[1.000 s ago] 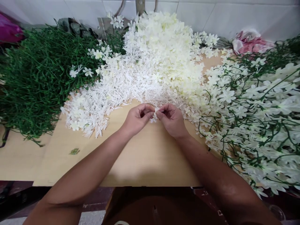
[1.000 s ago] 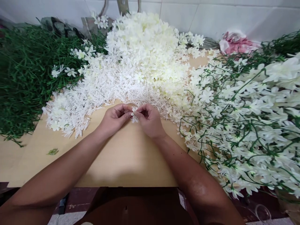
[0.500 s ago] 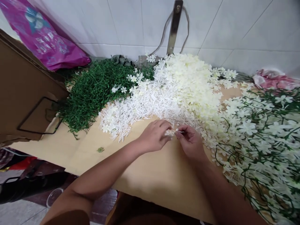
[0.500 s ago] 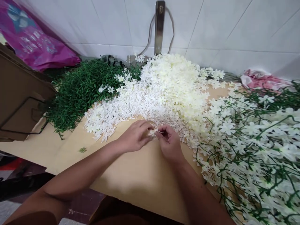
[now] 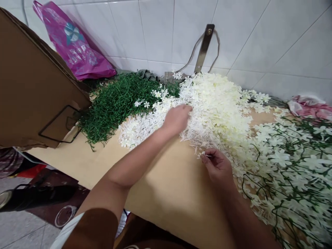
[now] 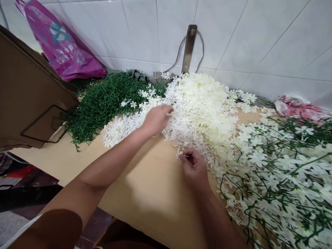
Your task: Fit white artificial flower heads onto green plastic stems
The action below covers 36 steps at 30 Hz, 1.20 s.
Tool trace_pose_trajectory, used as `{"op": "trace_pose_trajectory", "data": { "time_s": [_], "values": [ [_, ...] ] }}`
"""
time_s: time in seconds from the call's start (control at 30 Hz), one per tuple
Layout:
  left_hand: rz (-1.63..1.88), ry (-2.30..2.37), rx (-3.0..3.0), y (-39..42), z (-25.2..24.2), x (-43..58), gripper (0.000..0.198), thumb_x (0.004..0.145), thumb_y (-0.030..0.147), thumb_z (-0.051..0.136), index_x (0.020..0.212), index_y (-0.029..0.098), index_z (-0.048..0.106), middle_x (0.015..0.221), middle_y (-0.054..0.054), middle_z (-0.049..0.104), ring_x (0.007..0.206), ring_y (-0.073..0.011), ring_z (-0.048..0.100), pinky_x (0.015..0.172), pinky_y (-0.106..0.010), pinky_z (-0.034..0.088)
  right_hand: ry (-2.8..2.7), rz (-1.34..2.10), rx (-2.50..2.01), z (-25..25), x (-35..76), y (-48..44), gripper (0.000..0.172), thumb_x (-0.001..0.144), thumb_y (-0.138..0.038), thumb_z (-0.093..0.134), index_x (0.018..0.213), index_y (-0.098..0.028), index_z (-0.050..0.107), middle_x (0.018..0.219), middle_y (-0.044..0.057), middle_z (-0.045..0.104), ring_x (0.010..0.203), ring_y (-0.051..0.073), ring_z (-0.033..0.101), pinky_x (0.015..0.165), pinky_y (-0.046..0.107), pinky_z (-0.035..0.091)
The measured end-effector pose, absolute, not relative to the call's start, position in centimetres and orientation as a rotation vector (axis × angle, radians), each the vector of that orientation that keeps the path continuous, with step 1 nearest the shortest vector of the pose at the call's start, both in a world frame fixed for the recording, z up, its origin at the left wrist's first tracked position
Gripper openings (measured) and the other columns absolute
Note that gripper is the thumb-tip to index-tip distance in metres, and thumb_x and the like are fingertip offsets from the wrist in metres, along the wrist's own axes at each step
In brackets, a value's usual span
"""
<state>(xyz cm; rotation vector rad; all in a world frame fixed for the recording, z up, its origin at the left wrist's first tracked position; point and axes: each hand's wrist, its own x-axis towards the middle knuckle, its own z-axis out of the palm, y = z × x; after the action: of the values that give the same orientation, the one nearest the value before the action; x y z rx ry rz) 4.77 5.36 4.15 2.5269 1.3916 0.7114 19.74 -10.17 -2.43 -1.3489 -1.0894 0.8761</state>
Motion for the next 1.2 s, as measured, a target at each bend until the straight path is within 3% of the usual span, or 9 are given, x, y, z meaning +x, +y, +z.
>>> {"op": "trace_pose_trajectory", "data": {
  "time_s": [0.13,0.2,0.33,0.57,0.67,0.73,0.87,1.0,1.2],
  "values": [
    [0.45,2.147,2.392,10.3,4.9,-1.0,0.032,0.093,0.018,0.045,0.117,0.016,0.065,0.129,-0.015,0.059,0.121,-0.0283,0.051,0.095,-0.04,0.041,-1.139,0.874,-1.324,-2.6,19.6,-10.0,0.013,0.071,-0.028,0.07,0.074,-0.019,0.061,0.066,-0.001,0.058,0.061,0.011,0.053,0.057,0.023,0.044],
    [0.333,2.242,2.327,11.7,4.2,-3.5,0.031,0.091,0.021,0.049,0.113,0.011,0.067,0.126,-0.019,0.059,0.121,-0.0332,0.05,0.095,-0.042,0.04,-1.188,0.877,-1.303,-2.8,19.3,-10.0,0.012,0.072,-0.028,0.069,0.072,-0.019,0.061,0.065,-0.001,0.058,0.061,0.011,0.053,0.058,0.024,0.044],
    [0.152,2.229,2.344,12.7,2.9,-5.6,0.03,0.091,0.019,0.044,0.105,0.015,0.071,0.116,-0.015,0.066,0.114,-0.0294,0.055,0.093,-0.039,0.039,-1.229,0.907,-1.291,-3.3,18.9,-9.9,0.012,0.074,-0.028,0.068,0.071,-0.019,0.061,0.065,0.0,0.058,0.061,0.012,0.054,0.057,0.023,0.044],
    [0.735,2.19,2.227,13.2,6.7,-7.0,0.025,0.088,0.021,0.047,0.095,0.016,0.071,0.101,-0.011,0.068,0.096,-0.0254,0.06,0.087,-0.038,0.041,-1.14,0.893,-1.301,-3.5,18.9,-9.9,0.019,0.073,-0.035,0.073,0.074,-0.02,0.062,0.066,0.001,0.061,0.063,0.014,0.055,0.058,0.026,0.047],
    [1.095,2.029,1.981,12.7,9.0,-7.5,0.015,0.084,0.017,0.052,0.086,0.014,0.066,0.078,-0.006,0.06,0.075,-0.0168,0.055,0.075,-0.031,0.041,-1.144,0.906,-1.28,-3.7,19.0,-9.9,0.02,0.074,-0.037,0.074,0.074,-0.02,0.063,0.075,0.004,0.066,0.07,0.016,0.06,0.066,0.029,0.051],
    [1.224,1.77,1.715,11.3,9.9,-6.9,0.012,0.082,0.012,0.05,0.08,0.015,0.061,0.064,0.0,0.047,0.058,-0.0104,0.043,0.062,-0.025,0.037,-1.119,0.925,-1.267,-3.8,19.1,-10.0,0.019,0.073,-0.036,0.076,0.076,-0.02,0.064,0.083,0.005,0.069,0.079,0.017,0.064,0.073,0.03,0.053],
    [1.113,1.196,1.305,5.7,8.9,-3.6,0.01,0.083,0.018,0.051,0.074,0.017,0.055,0.052,0.006,0.029,0.043,-0.006,0.022,0.046,-0.021,0.019,-1.004,1.063,-1.207,-3.1,18.8,-10.3,0.015,0.075,-0.032,0.076,0.078,-0.022,0.066,0.09,0.004,0.072,0.082,0.014,0.066,0.077,0.029,0.054],
    [0.89,0.989,1.197,-0.8,4.6,0.7,0.03,0.078,0.045,0.066,0.073,0.016,0.059,0.044,0.009,0.029,0.041,-0.0048,0.019,0.043,-0.021,0.014,-0.906,1.186,-1.012,-1.7,17.7,-10.7,0.019,0.071,-0.033,0.08,0.071,-0.022,0.063,0.093,0.002,0.07,0.099,0.018,0.067,0.091,0.037,0.055],
    [0.749,0.829,1.14,-6.0,0.7,3.4,0.031,0.078,0.046,0.067,0.076,0.016,0.058,0.049,0.007,0.042,0.046,-0.0059,0.032,0.047,-0.02,0.027,-0.781,1.297,-0.968,-1.0,17.7,-10.7,0.027,0.066,-0.037,0.084,0.074,-0.023,0.062,0.094,0.0,0.071,0.091,0.016,0.068,0.089,0.038,0.057]
  ]
}}
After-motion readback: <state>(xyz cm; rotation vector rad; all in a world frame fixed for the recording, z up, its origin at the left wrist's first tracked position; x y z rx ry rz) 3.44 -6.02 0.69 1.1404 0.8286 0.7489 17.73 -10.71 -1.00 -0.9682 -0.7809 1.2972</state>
